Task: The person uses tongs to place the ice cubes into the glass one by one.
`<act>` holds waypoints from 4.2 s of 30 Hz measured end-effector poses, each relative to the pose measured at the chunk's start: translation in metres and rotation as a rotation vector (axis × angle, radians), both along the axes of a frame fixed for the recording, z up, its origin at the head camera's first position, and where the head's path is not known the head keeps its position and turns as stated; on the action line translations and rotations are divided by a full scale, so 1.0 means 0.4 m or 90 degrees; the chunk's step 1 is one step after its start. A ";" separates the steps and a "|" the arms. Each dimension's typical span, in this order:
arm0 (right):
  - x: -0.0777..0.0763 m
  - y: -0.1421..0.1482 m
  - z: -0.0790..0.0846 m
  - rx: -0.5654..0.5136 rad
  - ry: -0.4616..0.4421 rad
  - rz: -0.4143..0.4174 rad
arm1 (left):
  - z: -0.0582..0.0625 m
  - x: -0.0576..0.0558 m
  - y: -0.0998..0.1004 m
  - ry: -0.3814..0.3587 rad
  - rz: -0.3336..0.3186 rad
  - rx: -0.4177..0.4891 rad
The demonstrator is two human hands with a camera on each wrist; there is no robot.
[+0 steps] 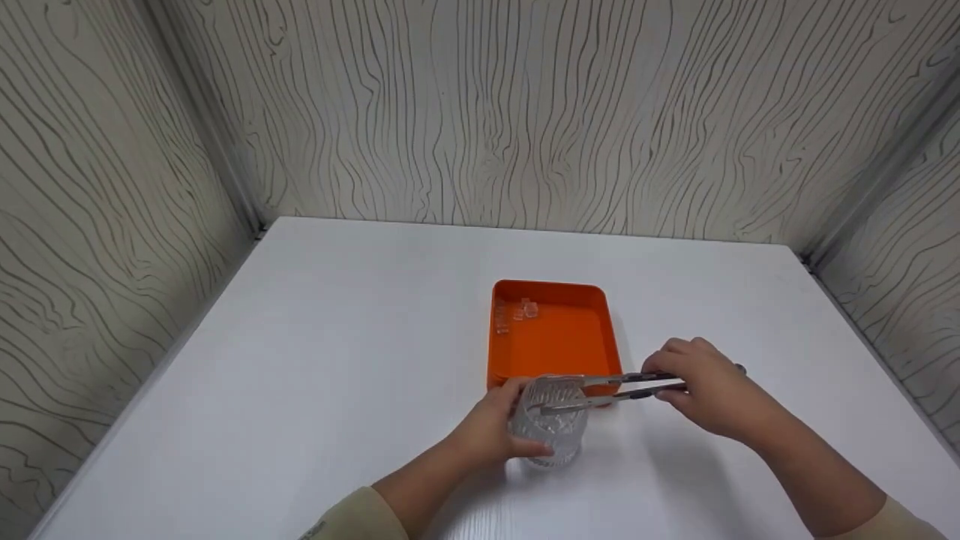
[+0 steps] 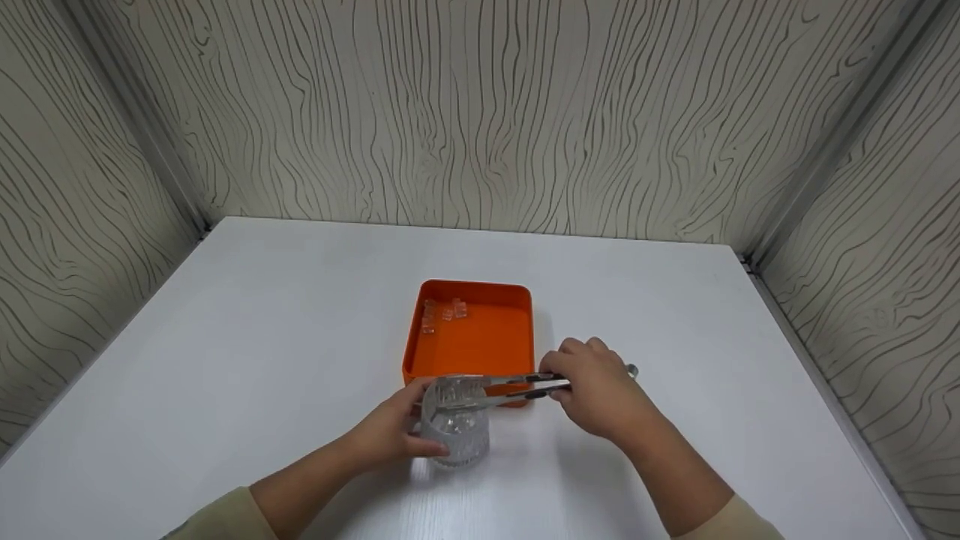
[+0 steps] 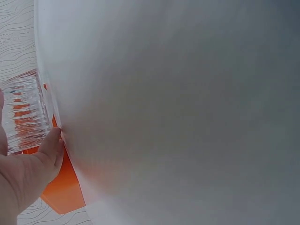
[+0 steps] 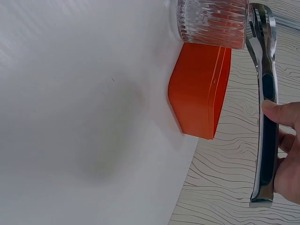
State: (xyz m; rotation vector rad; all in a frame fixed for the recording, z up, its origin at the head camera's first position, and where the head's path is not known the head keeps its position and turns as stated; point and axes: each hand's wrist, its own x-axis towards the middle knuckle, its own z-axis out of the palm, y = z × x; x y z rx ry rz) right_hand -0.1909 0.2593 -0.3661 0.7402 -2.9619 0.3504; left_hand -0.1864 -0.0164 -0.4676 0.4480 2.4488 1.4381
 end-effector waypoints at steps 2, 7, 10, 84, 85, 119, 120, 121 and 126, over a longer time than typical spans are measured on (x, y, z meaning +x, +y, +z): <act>-0.003 0.001 0.003 -0.001 -0.009 -0.009 | 0.000 0.001 0.000 0.002 0.000 -0.005; -0.014 0.004 0.011 -0.021 -0.012 -0.008 | 0.002 0.000 0.001 0.005 0.005 -0.021; -0.024 0.005 0.014 -0.030 -0.008 -0.008 | 0.001 -0.001 0.003 0.001 0.011 -0.026; -0.267 -0.149 -0.095 0.025 -0.136 -0.280 | 0.005 -0.006 0.008 -0.047 0.038 -0.043; -0.267 -0.151 -0.096 0.022 -0.138 -0.282 | 0.005 -0.005 0.007 -0.046 0.038 -0.042; -0.250 -0.101 -0.080 -0.003 -0.095 -0.260 | 0.000 -0.003 0.001 -0.026 0.035 -0.054; -0.248 -0.097 -0.077 -0.006 -0.094 -0.258 | 0.000 -0.003 0.001 -0.021 0.033 -0.056; -0.247 -0.092 -0.074 -0.008 -0.094 -0.257 | 0.000 -0.003 0.000 -0.019 0.033 -0.057; -0.243 -0.064 -0.057 -0.012 -0.099 -0.253 | 0.001 -0.003 -0.001 -0.013 0.026 -0.053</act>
